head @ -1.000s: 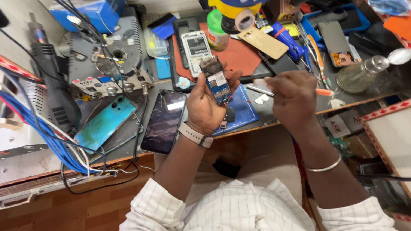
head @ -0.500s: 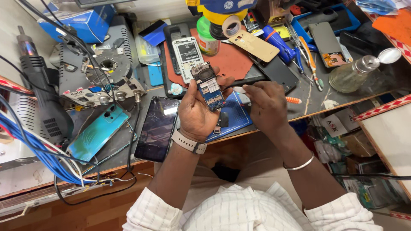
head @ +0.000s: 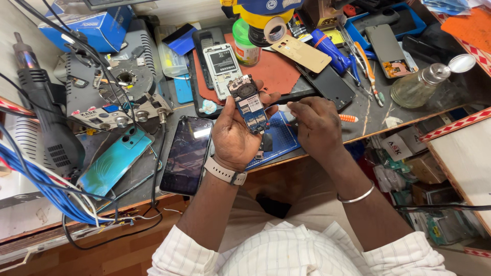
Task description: The person sits at a repair workbench and cleans a disassembled phone motherboard, brushing its surface and edges with a small brush while holding the board. They then pick up a small phone with its screen attached, connect it to a bench power supply, and handle the device while working at the bench.
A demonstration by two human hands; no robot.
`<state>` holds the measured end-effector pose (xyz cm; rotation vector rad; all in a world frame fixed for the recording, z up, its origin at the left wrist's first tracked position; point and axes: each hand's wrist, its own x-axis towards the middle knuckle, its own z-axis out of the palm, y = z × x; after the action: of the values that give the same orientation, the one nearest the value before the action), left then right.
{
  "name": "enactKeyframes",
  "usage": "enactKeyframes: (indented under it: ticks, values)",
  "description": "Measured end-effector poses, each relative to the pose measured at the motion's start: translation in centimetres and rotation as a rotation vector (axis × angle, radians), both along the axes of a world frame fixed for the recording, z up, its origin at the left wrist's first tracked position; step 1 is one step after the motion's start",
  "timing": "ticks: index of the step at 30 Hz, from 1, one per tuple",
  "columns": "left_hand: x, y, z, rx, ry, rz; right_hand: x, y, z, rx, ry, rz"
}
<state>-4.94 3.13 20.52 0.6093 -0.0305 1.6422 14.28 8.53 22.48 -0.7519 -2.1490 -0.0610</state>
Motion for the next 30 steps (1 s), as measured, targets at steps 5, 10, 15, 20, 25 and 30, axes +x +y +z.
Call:
enactKeyframes:
  ticks: [5, 10, 15, 20, 25, 30]
  values:
    - [-0.1, 0.1, 0.0, -0.045, -0.031, -0.005, 0.0, -0.9, 1.0, 0.016, 0.034, 0.084]
    - [-0.2, 0.7, -0.2, -0.043, -0.095, -0.027, -0.2, -3.3, 2.8, -0.062, 0.085, 0.210]
    - [-0.2, 0.9, -0.7, 0.030, -0.150, -0.114, -1.8, -2.1, 3.6, 0.013, -0.015, 0.347]
    - [-0.3, 1.2, -1.1, -0.030, -0.213, -0.124, -2.9, -1.2, 2.7, -0.025, -0.010, 0.364]
    - [-0.3, 1.5, -1.3, -0.052, -0.213, -0.123, -2.9, -1.2, 2.0, -0.067, 0.043, 0.365]
    - [-0.2, 1.5, -1.5, -0.056, -0.189, -0.101, -2.4, -1.2, 2.0, -0.111, 0.027, 0.326]
